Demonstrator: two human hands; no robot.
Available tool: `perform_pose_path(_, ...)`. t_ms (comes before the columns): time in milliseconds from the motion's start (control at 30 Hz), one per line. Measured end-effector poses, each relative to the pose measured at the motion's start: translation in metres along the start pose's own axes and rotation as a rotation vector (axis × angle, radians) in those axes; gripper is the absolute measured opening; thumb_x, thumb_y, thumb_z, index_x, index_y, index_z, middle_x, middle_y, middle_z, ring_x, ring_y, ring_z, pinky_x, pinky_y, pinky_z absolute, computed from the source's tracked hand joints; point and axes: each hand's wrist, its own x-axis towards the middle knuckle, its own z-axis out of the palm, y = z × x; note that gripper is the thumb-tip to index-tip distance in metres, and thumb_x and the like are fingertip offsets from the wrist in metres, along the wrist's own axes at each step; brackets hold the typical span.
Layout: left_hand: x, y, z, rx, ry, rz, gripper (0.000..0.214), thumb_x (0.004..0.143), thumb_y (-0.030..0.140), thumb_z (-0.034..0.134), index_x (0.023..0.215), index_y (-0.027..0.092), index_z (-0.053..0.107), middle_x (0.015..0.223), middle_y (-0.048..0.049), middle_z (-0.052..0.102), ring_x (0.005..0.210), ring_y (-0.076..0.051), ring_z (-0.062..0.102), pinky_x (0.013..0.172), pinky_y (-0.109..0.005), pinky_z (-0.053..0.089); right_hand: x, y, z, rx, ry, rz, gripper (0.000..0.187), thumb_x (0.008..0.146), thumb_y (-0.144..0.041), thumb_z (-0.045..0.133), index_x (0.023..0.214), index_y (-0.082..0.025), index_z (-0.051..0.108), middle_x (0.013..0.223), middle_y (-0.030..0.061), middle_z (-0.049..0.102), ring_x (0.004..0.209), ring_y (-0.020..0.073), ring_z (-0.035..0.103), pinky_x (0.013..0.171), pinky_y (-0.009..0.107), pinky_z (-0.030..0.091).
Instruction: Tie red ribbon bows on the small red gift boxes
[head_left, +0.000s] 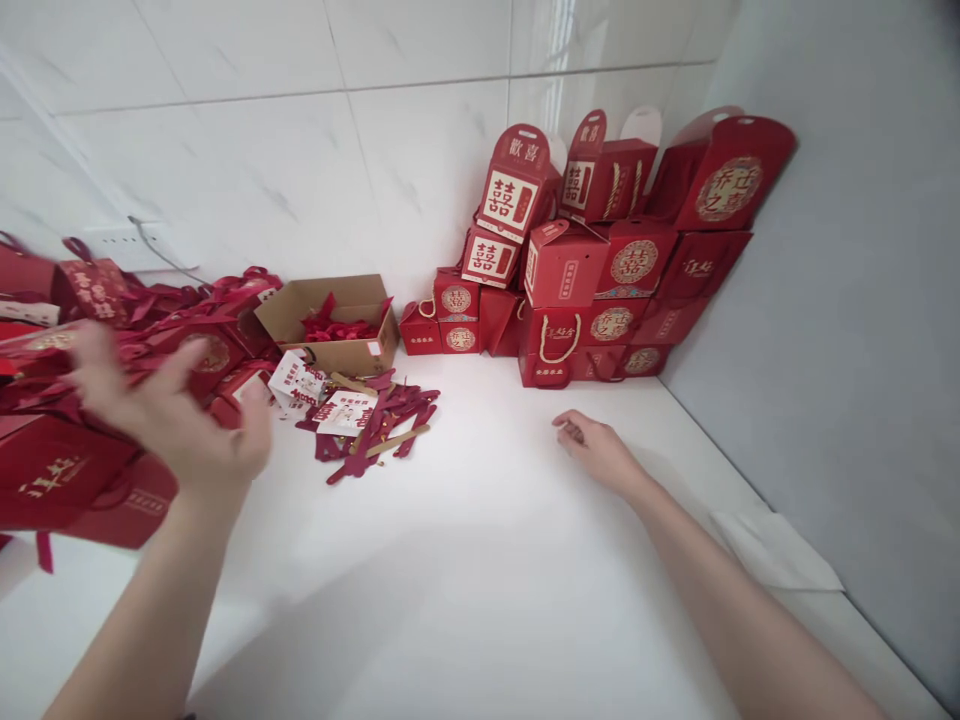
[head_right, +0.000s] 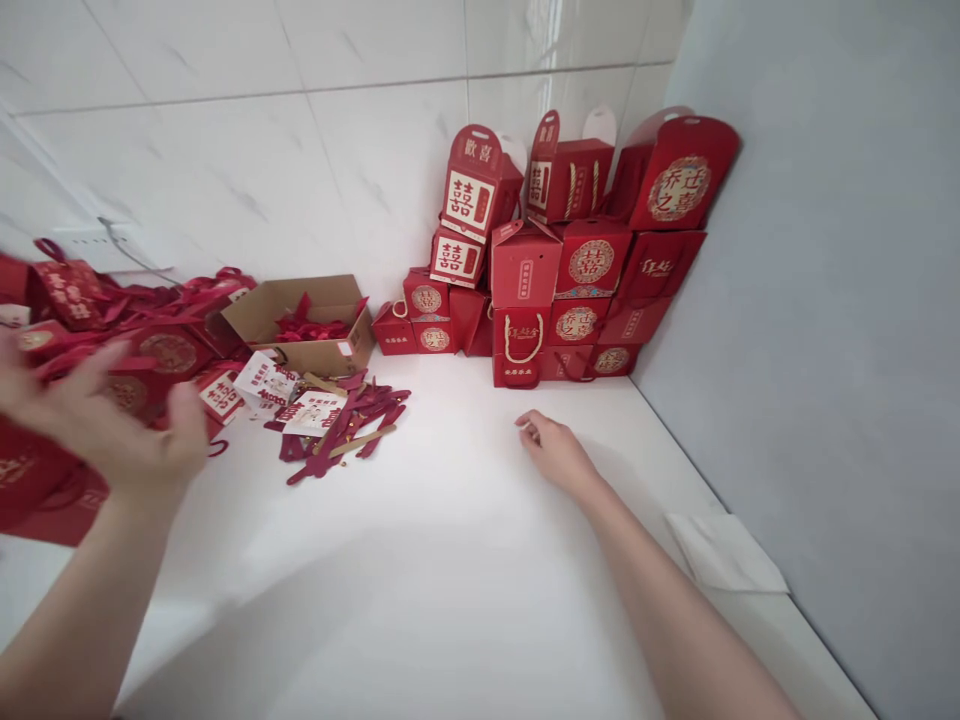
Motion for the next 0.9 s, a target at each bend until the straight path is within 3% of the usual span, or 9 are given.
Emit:
perform_pose_path(67,-0.003,0.033,0.024,0.033,-0.048,0.238,0.055,0.082,0.04,0.057,0.129,0.015,0.045,0.155,-0.009,0.011,0.145,-0.031,0.012,0.12,-0.045,0.011,0.011,-0.011,-0.007,-0.01,0.175,0.004,0.035,0.085,-0.038,0.048,0.117,-0.021,0.05,0.112,0.0102,0.063,0.087,0.0208,0.063,0.079,0.034,0.048)
perform_pose_path(100,-0.01,0.048,0.037,-0.024,-0.162,0.31,0.047,0.086,0.039,0.051,0.126,0.016,0.049,0.15,-0.0091,0.029,0.141,-0.027,0.025,0.119,-0.042,0.019,0.018,-0.02,-0.012,-0.017,0.277,0.002,0.044,0.086,-0.042,0.049,0.123,-0.021,0.045,0.123,0.0134,0.056,0.097,0.0236,0.061,0.084,0.037,0.047)
perform_pose_path(133,-0.02,0.061,0.052,-0.074,-0.388,0.355,0.043,0.09,0.04,0.045,0.126,0.019,0.05,0.147,-0.0077,0.037,0.139,-0.025,0.031,0.117,-0.04,0.023,0.027,-0.03,-0.019,-0.019,0.426,-0.033,0.05,0.084,-0.046,0.052,0.126,-0.019,0.043,0.127,0.0159,0.053,0.103,0.0263,0.059,0.087,0.04,0.047)
perform_pose_path(233,-0.062,0.089,0.096,-0.226,-0.918,0.506,0.056,0.092,0.048,0.039,0.141,0.021,0.038,0.154,-0.0084,0.031,0.142,-0.023,0.029,0.117,-0.041,0.025,0.056,-0.069,-0.043,-0.047,0.699,-0.167,0.067,0.081,-0.053,0.055,0.133,-0.016,0.035,0.132,0.0197,0.045,0.116,0.032,0.051,0.094,0.048,0.045)
perform_pose_path(300,-0.089,0.099,0.118,-0.29,-1.08,0.551,0.067,0.091,0.054,0.039,0.148,0.021,0.027,0.157,-0.0102,0.021,0.145,-0.025,0.02,0.118,-0.047,0.017,0.077,-0.094,-0.058,-0.09,0.813,-0.216,0.078,0.078,-0.057,0.058,0.138,-0.016,0.029,0.136,0.0213,0.04,0.125,0.0356,0.043,0.1,0.054,0.039)
perform_pose_path(467,-0.113,0.103,0.138,-0.278,-1.138,0.564,0.071,0.09,0.062,0.032,0.151,0.028,0.015,0.158,-0.0085,0.018,0.146,-0.025,0.015,0.118,-0.054,0.005,0.13,-0.125,-0.068,-0.145,0.917,-0.157,0.101,0.072,-0.062,0.062,0.146,-0.015,0.012,0.147,0.027,0.018,0.132,0.0476,0.026,0.099,0.07,0.03)
perform_pose_path(633,-0.11,0.099,0.137,-0.293,-1.126,0.57,0.071,0.09,0.063,0.032,0.15,0.029,0.016,0.158,-0.0074,0.018,0.146,-0.026,0.016,0.118,-0.055,0.006,0.161,-0.118,-0.063,-0.158,1.018,-0.213,0.096,0.075,-0.062,0.057,0.145,-0.015,0.012,0.14,0.0281,0.023,0.129,0.0485,0.029,0.09,0.074,0.034)
perform_pose_path(733,-0.111,0.097,0.139,-0.323,-1.115,0.57,0.07,0.09,0.062,0.034,0.15,0.027,0.02,0.157,-0.0081,0.02,0.145,-0.027,0.018,0.118,-0.055,0.008,0.144,-0.124,-0.071,-0.146,1.054,-0.264,0.095,0.077,-0.059,0.057,0.146,-0.016,0.01,0.135,0.0267,0.027,0.129,0.0456,0.032,0.093,0.071,0.034)
perform_pose_path(900,-0.116,0.091,0.145,-0.472,-1.058,0.458,0.07,0.09,0.057,0.041,0.149,0.023,0.024,0.155,-0.0123,0.027,0.144,-0.028,0.022,0.119,-0.054,0.008,0.053,-0.14,-0.065,-0.153,0.889,-0.479,0.102,0.075,-0.055,0.063,0.149,-0.019,0.003,0.141,0.0227,0.026,0.134,0.0388,0.029,0.102,0.064,0.035)
